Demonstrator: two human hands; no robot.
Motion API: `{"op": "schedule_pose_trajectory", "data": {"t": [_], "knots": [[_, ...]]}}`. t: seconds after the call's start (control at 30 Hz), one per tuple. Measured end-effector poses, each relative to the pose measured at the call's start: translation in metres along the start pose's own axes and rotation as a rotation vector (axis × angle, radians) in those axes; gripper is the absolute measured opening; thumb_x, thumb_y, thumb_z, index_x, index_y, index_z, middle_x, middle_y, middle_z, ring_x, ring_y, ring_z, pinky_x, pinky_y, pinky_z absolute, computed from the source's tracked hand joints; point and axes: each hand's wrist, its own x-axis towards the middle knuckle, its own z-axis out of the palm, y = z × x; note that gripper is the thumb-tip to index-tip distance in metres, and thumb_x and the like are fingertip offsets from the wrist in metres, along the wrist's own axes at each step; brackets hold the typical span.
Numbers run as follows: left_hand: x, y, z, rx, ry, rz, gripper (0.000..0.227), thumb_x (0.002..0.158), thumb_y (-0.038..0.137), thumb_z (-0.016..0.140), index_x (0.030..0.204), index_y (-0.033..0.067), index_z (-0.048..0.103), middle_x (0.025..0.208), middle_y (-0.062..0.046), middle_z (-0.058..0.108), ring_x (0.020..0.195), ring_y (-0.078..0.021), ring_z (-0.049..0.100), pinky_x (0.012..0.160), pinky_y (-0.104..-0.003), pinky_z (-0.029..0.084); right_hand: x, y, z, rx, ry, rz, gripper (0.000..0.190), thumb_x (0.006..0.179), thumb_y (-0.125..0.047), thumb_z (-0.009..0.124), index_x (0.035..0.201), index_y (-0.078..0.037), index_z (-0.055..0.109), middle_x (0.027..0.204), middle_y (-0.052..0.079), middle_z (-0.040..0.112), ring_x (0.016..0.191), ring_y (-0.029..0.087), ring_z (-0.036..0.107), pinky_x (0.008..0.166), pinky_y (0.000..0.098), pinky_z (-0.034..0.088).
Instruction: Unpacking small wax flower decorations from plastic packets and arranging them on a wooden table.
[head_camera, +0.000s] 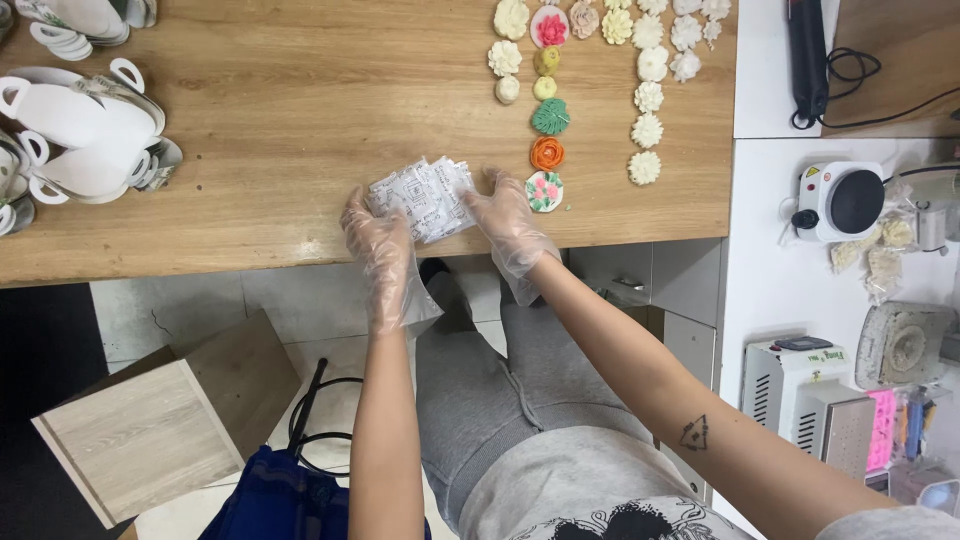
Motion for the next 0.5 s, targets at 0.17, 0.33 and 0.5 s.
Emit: {"op": "schedule_pose_trajectory", "data": {"t": [0.17,0.33,0.5], "knots": [[0.003,-0.009,0.020,0.009,-0.022,0.141,0.070,0.082,0.015,0.083,0.140,-0.0049,0.050,0.134,-0.027,0.058,0.129,-0.0391,0.053,0.109,-0.046,0.046,0.015,0.008,0.013,0.133,-0.101,0.054,0.078,0.088,-0.033,0.078,0.145,0.009,0.044,0.145,0.030,0.052,0.137,0.035,0.053,0.112,0.0378,0.044],[0.001,-0.001,0.033,0.030,-0.037,0.161,0.077,0.075,0.016,0.090,0.137,-0.0055,0.050,0.133,-0.028,0.058,0.129,-0.0415,0.051,0.108,-0.048,0.044,0.022,0.009,0.032,0.315,-0.136,0.027,0.081,0.081,-0.024,0.084,0.141,0.012,0.043,0.139,0.028,0.056,0.130,0.033,0.057,0.107,0.0366,0.048],[-0.006,0.024,0.018,-0.066,-0.119,0.038,0.096,0.065,0.017,0.097,0.141,-0.0052,0.043,0.134,-0.028,0.053,0.126,-0.0373,0.052,0.106,-0.045,0.045,0.037,0.044,0.045,0.545,-0.355,0.129,0.053,0.082,-0.014,0.077,0.127,0.010,0.064,0.113,0.018,0.076,0.100,0.024,0.073,0.084,0.0326,0.059]]}}
